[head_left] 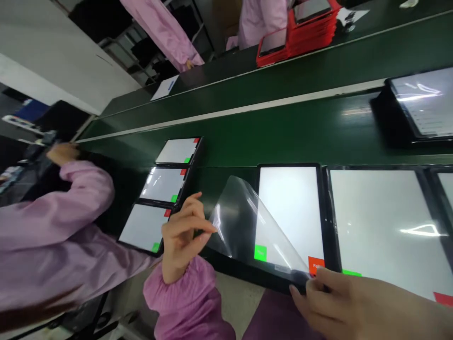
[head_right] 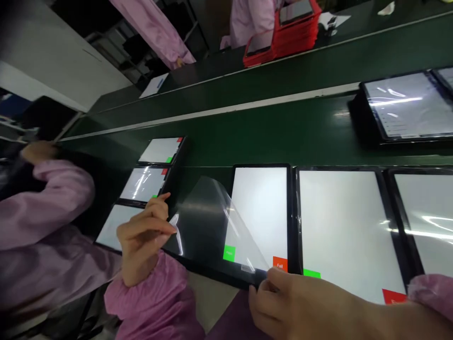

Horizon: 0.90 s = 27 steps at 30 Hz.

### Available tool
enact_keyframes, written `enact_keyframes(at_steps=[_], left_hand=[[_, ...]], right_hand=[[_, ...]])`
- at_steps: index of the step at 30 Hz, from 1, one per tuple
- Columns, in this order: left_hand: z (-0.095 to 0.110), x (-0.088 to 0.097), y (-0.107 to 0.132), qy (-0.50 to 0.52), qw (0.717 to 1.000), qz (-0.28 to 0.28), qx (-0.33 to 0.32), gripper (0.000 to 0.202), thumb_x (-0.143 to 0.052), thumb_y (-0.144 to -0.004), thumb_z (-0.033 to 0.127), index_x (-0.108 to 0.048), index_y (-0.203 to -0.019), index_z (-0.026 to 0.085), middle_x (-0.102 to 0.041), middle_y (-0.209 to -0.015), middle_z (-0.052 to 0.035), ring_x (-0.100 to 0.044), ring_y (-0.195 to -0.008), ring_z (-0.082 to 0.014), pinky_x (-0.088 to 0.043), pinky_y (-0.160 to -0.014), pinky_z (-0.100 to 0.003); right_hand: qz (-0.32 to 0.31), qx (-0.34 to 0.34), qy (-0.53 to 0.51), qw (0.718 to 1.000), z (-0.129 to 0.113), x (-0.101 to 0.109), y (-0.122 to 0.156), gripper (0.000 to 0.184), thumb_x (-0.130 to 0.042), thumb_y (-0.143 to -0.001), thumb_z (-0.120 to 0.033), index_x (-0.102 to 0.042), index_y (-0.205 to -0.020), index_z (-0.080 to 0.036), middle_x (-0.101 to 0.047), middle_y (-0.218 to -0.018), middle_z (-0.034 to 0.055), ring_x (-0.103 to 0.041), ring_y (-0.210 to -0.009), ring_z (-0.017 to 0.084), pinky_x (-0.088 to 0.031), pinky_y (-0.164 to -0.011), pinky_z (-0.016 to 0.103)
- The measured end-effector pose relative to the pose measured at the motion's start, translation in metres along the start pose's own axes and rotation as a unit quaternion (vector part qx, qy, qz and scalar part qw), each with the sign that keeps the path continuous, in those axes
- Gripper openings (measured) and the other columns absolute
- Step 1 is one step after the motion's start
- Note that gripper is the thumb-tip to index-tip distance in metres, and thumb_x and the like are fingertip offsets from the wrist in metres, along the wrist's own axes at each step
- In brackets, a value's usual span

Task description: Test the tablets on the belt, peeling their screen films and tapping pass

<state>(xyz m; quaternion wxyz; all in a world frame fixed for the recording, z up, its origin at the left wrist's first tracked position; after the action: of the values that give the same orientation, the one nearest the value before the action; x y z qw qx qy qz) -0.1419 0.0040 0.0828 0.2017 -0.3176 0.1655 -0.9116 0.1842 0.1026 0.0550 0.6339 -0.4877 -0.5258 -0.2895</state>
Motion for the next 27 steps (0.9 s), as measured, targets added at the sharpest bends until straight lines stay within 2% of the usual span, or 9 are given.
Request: enact_keyframes(at_steps=[2,5,7,8,11,14,18,22,27], left_hand=[[-0.008,-0.017,-0.029,0.048,0.999,-0.004,-0.004,0.019,-0.071,-0.089,0.037,-0.073,-0.071,0.031,-0.052,-0.058,0.0036,-0.049,-0.064,-0.0194,-0.047,-0.113,-0.055],[-0.019,-0.049,-0.070,0.085,0.994,-0.060,0.011,0.019,-0.065,-0.092,0.033,-0.075,-0.076,0.030,-0.064,-0.063,0.0037,-0.060,-0.068,-0.0188,-0.049,-0.112,-0.048],[-0.027,-0.073,-0.090,0.061,0.984,-0.157,0.056,0.023,-0.060,-0.098,0.040,-0.080,-0.103,0.031,-0.081,-0.097,-0.0016,-0.073,-0.099,-0.0234,-0.046,-0.117,-0.047],[-0.031,-0.084,-0.097,0.040,0.973,-0.213,0.083,0.031,-0.059,-0.099,0.045,-0.077,-0.120,0.031,-0.079,-0.122,-0.0050,-0.069,-0.123,-0.0271,-0.043,-0.122,-0.047],[-0.045,-0.112,-0.106,0.022,0.940,-0.318,0.122,0.055,-0.057,-0.100,0.057,-0.062,-0.147,0.030,-0.049,-0.167,-0.0067,-0.037,-0.160,-0.0312,-0.032,-0.130,-0.048],[-0.057,-0.128,-0.103,0.077,0.951,-0.268,0.133,0.052,-0.044,-0.106,0.057,-0.064,-0.142,0.024,-0.058,-0.158,-0.0096,-0.050,-0.151,-0.0273,-0.037,-0.127,-0.042],[-0.071,-0.140,-0.094,0.130,0.965,-0.133,0.187,0.051,-0.042,-0.106,0.060,-0.070,-0.123,0.021,-0.074,-0.129,-0.0097,-0.068,-0.124,-0.0251,-0.052,-0.111,-0.038],[-0.076,-0.147,-0.089,0.129,0.960,-0.121,0.219,0.050,-0.040,-0.106,0.061,-0.071,-0.110,0.022,-0.077,-0.115,-0.0070,-0.072,-0.104,-0.0235,-0.058,-0.091,-0.035],[-0.077,-0.147,-0.092,0.132,0.960,-0.115,0.219,0.049,-0.040,-0.106,0.061,-0.071,-0.106,0.023,-0.077,-0.124,-0.0076,-0.071,-0.114,-0.0245,-0.057,-0.099,-0.037]], right_hand=[[-0.023,0.004,0.015,1.000,0.007,0.006,-0.005,0.030,-0.085,-0.070,-0.045,-0.081,-0.087,-0.021,-0.068,-0.109,0.0095,-0.053,-0.109,0.030,-0.055,-0.086,0.039],[-0.026,-0.018,0.018,0.999,0.017,0.013,-0.011,0.019,-0.078,-0.081,-0.037,-0.075,-0.077,-0.020,-0.062,-0.086,0.0097,-0.053,-0.093,0.028,-0.050,-0.079,0.041],[-0.004,-0.049,0.016,0.999,0.031,0.015,-0.015,0.017,-0.071,-0.086,-0.026,-0.069,-0.071,-0.018,-0.055,-0.076,0.0073,-0.050,-0.078,0.023,-0.043,-0.068,0.038],[0.010,-0.067,0.011,0.998,0.041,0.015,-0.017,0.018,-0.068,-0.087,-0.019,-0.065,-0.069,-0.017,-0.051,-0.072,0.0052,-0.046,-0.071,0.021,-0.039,-0.062,0.036],[0.020,-0.126,-0.029,0.991,0.076,0.014,-0.018,0.023,-0.053,-0.085,0.003,-0.061,-0.077,-0.017,-0.050,-0.070,0.0002,-0.041,-0.060,0.017,-0.029,-0.054,0.035],[0.018,-0.171,-0.069,0.983,0.098,0.011,-0.022,0.034,-0.047,-0.084,0.009,-0.065,-0.098,-0.016,-0.064,-0.089,0.0019,-0.050,-0.066,0.015,-0.035,-0.058,0.031],[0.067,-0.110,-0.065,0.990,0.088,0.005,-0.040,0.016,-0.058,-0.092,0.000,-0.063,-0.087,-0.015,-0.059,-0.084,0.0028,-0.052,-0.073,0.016,-0.041,-0.062,0.030],[0.123,-0.051,-0.064,0.989,0.065,-0.001,-0.059,0.020,-0.060,-0.097,-0.008,-0.065,-0.079,-0.014,-0.055,-0.079,0.0025,-0.053,-0.074,0.016,-0.047,-0.069,0.029],[0.141,-0.042,-0.085,0.986,0.055,-0.006,-0.063,0.019,-0.063,-0.096,-0.011,-0.067,-0.078,-0.014,-0.056,-0.079,0.0030,-0.053,-0.073,0.015,-0.048,-0.068,0.027]])
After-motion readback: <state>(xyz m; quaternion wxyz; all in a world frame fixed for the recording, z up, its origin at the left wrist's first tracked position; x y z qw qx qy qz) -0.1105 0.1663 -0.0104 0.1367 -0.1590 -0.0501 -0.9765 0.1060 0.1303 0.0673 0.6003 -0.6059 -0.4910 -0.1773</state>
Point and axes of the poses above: each hand's wrist, its own y-axis away from the middle knuckle, its own x-axis out of the back of the hand, z = x × y, the point moved 1 cm from there along -y, towards the middle knuckle
